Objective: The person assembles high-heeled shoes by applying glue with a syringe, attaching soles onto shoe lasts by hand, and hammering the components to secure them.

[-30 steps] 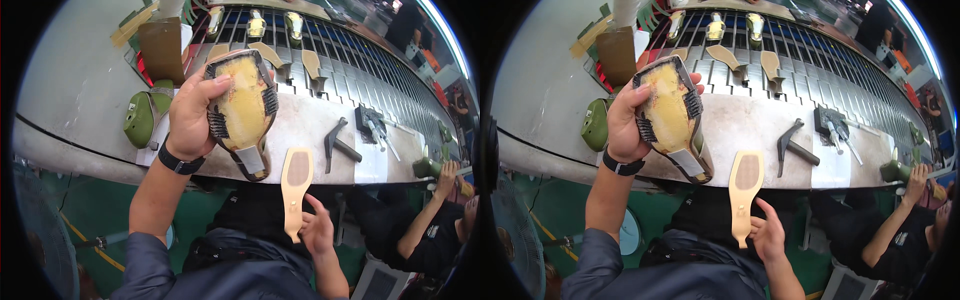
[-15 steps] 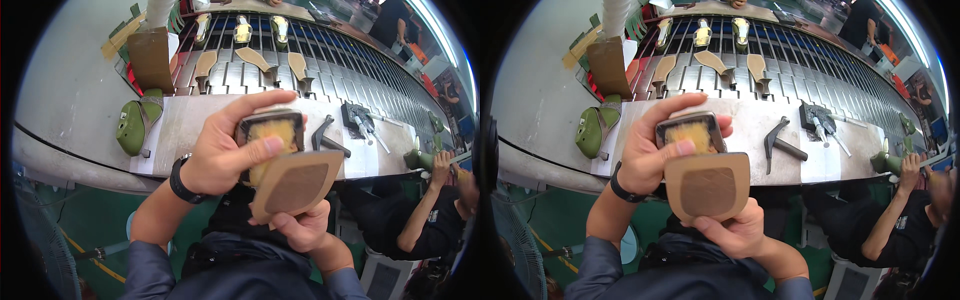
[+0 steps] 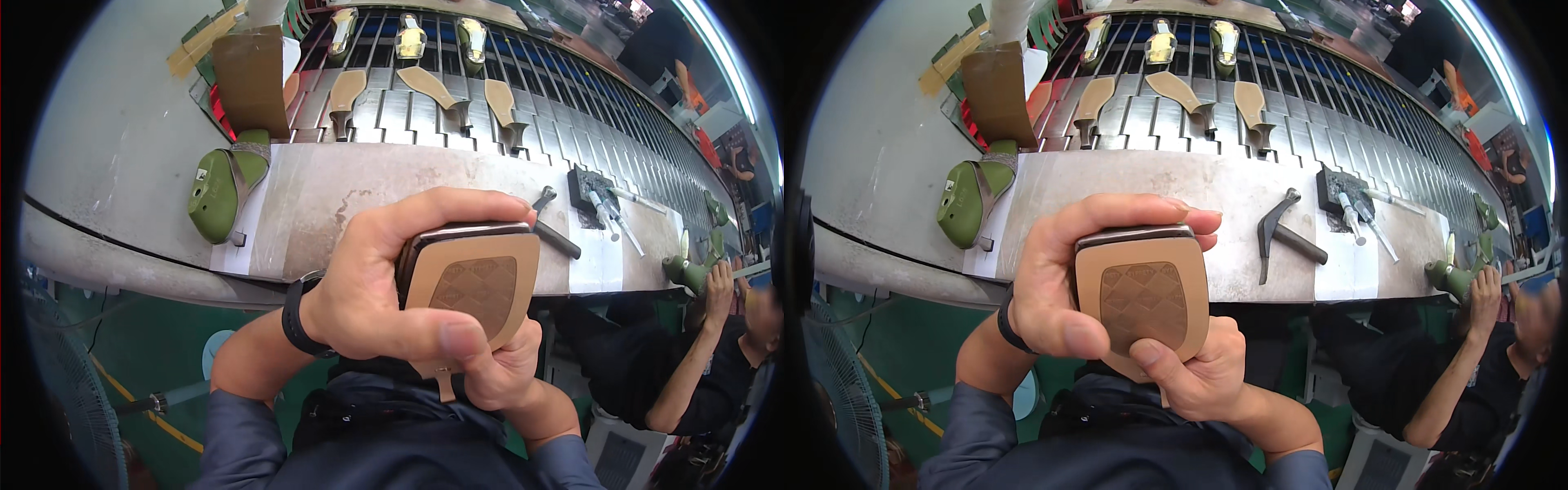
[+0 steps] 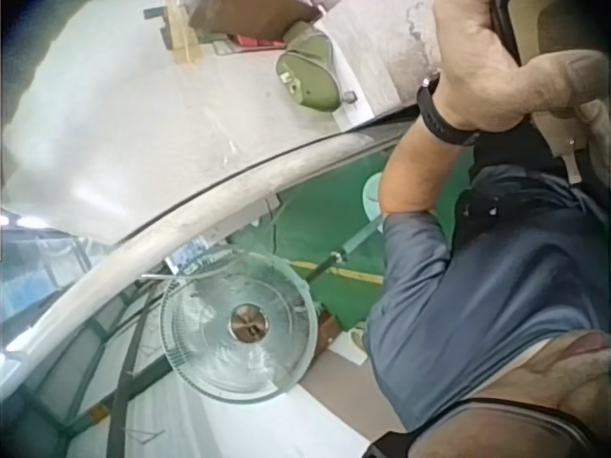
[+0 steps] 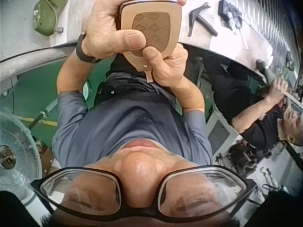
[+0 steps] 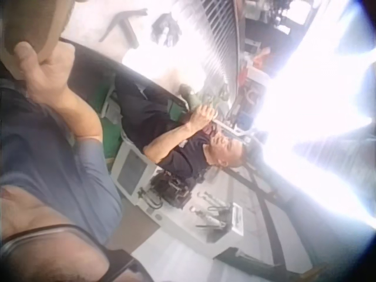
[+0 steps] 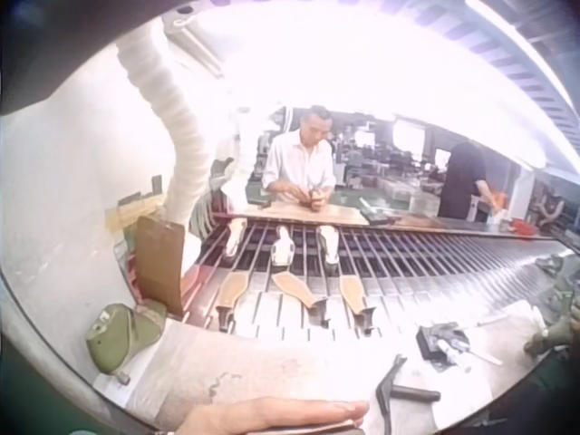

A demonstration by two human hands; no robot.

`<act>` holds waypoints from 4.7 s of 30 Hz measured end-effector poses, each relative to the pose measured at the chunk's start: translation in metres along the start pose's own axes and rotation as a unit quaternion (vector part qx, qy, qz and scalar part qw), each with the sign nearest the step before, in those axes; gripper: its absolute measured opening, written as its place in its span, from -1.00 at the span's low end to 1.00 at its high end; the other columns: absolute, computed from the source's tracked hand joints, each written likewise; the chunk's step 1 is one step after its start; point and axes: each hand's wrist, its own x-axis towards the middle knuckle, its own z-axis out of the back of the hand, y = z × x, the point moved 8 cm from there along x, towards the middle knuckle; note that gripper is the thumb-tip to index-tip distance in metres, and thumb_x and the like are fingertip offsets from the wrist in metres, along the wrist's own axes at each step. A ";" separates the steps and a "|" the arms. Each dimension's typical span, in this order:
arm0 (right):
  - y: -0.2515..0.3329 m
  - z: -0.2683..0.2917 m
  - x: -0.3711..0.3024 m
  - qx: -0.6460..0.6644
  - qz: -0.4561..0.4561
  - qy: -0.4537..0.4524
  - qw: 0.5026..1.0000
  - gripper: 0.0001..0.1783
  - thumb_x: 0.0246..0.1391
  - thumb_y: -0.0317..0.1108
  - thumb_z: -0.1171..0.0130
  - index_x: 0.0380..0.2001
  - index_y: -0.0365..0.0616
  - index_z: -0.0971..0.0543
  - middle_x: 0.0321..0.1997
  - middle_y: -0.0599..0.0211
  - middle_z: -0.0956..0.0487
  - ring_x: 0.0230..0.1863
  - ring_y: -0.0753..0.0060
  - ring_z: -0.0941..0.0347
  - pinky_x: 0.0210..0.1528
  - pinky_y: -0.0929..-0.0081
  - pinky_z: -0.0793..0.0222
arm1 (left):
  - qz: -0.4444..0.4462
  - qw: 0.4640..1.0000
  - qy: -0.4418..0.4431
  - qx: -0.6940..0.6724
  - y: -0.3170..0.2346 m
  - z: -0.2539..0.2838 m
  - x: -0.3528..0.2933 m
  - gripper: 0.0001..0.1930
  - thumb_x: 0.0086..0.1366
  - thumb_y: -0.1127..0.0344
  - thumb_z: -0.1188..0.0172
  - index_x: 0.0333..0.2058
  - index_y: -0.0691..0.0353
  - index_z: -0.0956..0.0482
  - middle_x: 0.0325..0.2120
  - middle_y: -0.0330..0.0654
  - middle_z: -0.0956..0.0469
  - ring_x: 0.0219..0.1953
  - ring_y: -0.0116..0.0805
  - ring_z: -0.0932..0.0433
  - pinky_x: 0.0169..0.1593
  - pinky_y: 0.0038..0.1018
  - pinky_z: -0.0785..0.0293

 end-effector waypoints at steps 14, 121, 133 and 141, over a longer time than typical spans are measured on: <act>-0.001 0.007 -0.005 0.025 -0.003 -0.014 1.000 -0.82 0.35 -0.38 -0.30 -0.19 -0.30 -0.76 -0.22 0.18 -0.79 -0.24 0.38 -0.73 -0.17 0.47 -0.59 | -0.037 0.995 0.044 0.085 0.000 -0.010 0.002 -0.06 0.14 0.02 -0.59 0.31 0.54 -0.36 0.25 0.33 -0.49 0.31 0.03 -0.53 0.34 -0.12 -0.51; -0.060 0.009 0.064 -0.537 0.116 0.153 0.821 -0.81 0.14 -0.29 -0.36 -0.38 -0.16 -0.60 -0.36 0.18 -0.63 -0.39 0.08 -0.65 -0.38 0.16 -0.53 | -0.091 0.839 -0.246 0.476 0.045 0.087 -0.090 -0.53 0.48 0.37 -0.28 0.29 0.38 -0.48 0.26 0.17 -0.55 0.21 -0.03 -0.63 0.29 -0.25 -0.50; -0.062 0.011 0.066 -0.525 0.191 0.135 0.818 -0.78 0.03 -0.38 -0.45 -0.39 -0.21 -0.58 0.15 0.01 -0.67 -0.25 0.09 -0.66 -0.19 0.22 -0.59 | -0.125 0.807 -0.166 0.552 0.061 0.083 -0.071 -0.60 0.29 0.49 -0.42 0.11 0.30 -0.69 0.09 0.05 -0.70 0.09 -0.03 -0.72 0.14 -0.31 -0.65; -0.063 0.019 0.071 -0.539 0.139 0.117 0.823 -0.79 0.02 -0.35 -0.43 -0.43 -0.20 -0.59 0.04 0.09 -0.73 -0.31 0.11 -0.66 -0.23 0.25 -0.59 | -0.102 0.751 -0.116 0.642 0.058 0.057 -0.041 -0.66 0.24 0.53 -0.43 0.01 0.34 -0.71 0.07 0.07 -0.69 0.02 -0.04 -0.72 0.08 -0.31 -0.64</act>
